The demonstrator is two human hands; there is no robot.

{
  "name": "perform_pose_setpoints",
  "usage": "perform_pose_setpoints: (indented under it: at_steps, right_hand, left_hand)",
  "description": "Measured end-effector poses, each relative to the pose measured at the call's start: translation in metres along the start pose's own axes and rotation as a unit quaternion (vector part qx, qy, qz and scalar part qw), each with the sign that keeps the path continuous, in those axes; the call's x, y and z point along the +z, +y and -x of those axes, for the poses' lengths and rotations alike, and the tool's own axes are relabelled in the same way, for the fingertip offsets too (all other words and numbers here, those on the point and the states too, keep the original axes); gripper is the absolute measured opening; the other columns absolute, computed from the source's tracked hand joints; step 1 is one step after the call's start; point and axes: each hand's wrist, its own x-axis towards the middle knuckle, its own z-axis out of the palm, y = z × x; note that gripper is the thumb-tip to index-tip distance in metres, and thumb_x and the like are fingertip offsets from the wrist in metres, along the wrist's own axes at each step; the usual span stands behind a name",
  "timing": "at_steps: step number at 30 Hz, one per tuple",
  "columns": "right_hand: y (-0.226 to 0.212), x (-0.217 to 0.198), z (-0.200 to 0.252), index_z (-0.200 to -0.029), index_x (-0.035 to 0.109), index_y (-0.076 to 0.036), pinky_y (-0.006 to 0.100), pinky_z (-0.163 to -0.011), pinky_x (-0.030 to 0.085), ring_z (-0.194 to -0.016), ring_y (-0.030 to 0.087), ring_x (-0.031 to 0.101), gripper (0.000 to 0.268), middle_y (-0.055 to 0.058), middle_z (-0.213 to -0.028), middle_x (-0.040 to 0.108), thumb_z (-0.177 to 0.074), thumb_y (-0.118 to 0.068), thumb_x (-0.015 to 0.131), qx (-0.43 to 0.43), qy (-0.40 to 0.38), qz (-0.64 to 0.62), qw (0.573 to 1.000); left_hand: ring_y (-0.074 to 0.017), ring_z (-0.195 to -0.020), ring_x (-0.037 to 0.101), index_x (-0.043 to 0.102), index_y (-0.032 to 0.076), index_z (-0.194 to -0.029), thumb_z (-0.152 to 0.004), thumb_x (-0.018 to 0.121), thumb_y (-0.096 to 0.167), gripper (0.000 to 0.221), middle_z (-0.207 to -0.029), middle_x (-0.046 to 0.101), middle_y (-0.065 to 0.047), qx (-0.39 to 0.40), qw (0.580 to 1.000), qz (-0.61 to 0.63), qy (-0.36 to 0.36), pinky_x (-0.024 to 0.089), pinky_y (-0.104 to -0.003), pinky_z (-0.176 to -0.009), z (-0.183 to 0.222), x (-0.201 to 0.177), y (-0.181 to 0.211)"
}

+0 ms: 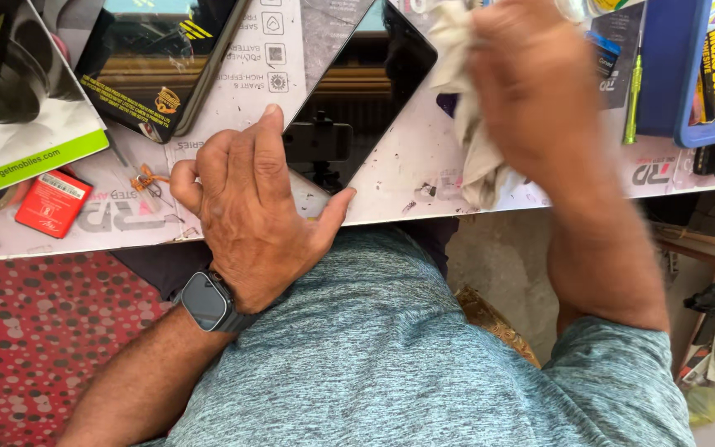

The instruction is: The person cleans a smartphone screen with a cloth and a plastic card, then aligns and applies a new screen protector. They use a card to smooth the surface and remove bubbles, followed by a final wipe with a cloth and a spray bottle.

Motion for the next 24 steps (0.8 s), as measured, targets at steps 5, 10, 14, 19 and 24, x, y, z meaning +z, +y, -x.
perform_pose_setpoints:
  at_steps: [5,10,14,19,24]
  right_hand:
    - [-0.01,-0.06,0.036,-0.131,0.063,0.008,0.032,-0.063,0.038,-0.074,0.02,0.053,0.012,0.013,-0.096,0.062,-0.12,0.005,0.059,0.177,0.123,-0.114,0.97]
    - [-0.045,-0.04,0.005,-0.137,0.058,0.002,0.038,-0.1,0.054,-0.119,0.027,0.06,0.026,0.014,-0.137,0.053,-0.113,0.01,0.06,0.002,0.064,-0.141,0.988]
    - [-0.069,0.015,-0.024,-0.128,0.066,-0.007,0.054,-0.094,0.048,-0.119,0.037,0.053,0.051,0.021,-0.132,0.05,-0.084,-0.028,0.081,-0.084,-0.095,0.052,0.991]
    - [-0.042,0.035,-0.03,-0.134,0.066,-0.008,0.047,-0.089,0.052,-0.11,0.033,0.058,0.031,0.014,-0.127,0.057,-0.105,-0.012,0.075,-0.069,-0.036,0.053,0.996]
    - [-0.062,0.053,-0.035,-0.124,0.062,-0.003,0.046,-0.091,0.054,-0.108,0.031,0.062,0.029,0.012,-0.123,0.061,-0.098,-0.006,0.073,-0.164,-0.028,0.009,0.986]
  left_hand:
    - [-0.0335,-0.131,0.044,0.031,-0.004,-0.151,-0.089,0.093,0.043,0.1,-0.136,0.052,-0.016,-0.006,1.0,0.01,-0.002,0.026,-0.054,-0.106,0.002,-0.001,-0.002]
    - [-0.0345,-0.132,0.044,0.031,-0.004,-0.154,-0.085,0.094,0.047,0.106,-0.14,0.053,-0.018,-0.007,1.0,-0.002,-0.012,0.026,-0.054,-0.103,0.003,-0.004,-0.003]
    - [-0.033,-0.132,0.045,0.027,-0.005,-0.152,-0.087,0.095,0.048,0.108,-0.132,0.055,-0.017,-0.01,1.0,0.01,0.004,0.026,-0.053,-0.104,0.004,0.001,-0.005]
    - [-0.0294,-0.13,0.047,0.023,-0.004,-0.153,-0.085,0.097,0.043,0.111,-0.127,0.057,-0.011,-0.028,0.998,0.042,0.023,0.026,-0.053,-0.105,0.005,0.003,-0.006]
    - [-0.0244,-0.126,0.048,0.015,-0.003,-0.154,-0.079,0.1,0.037,0.121,-0.127,0.058,-0.009,-0.042,0.994,0.093,0.041,0.027,-0.049,-0.102,0.005,0.004,-0.008]
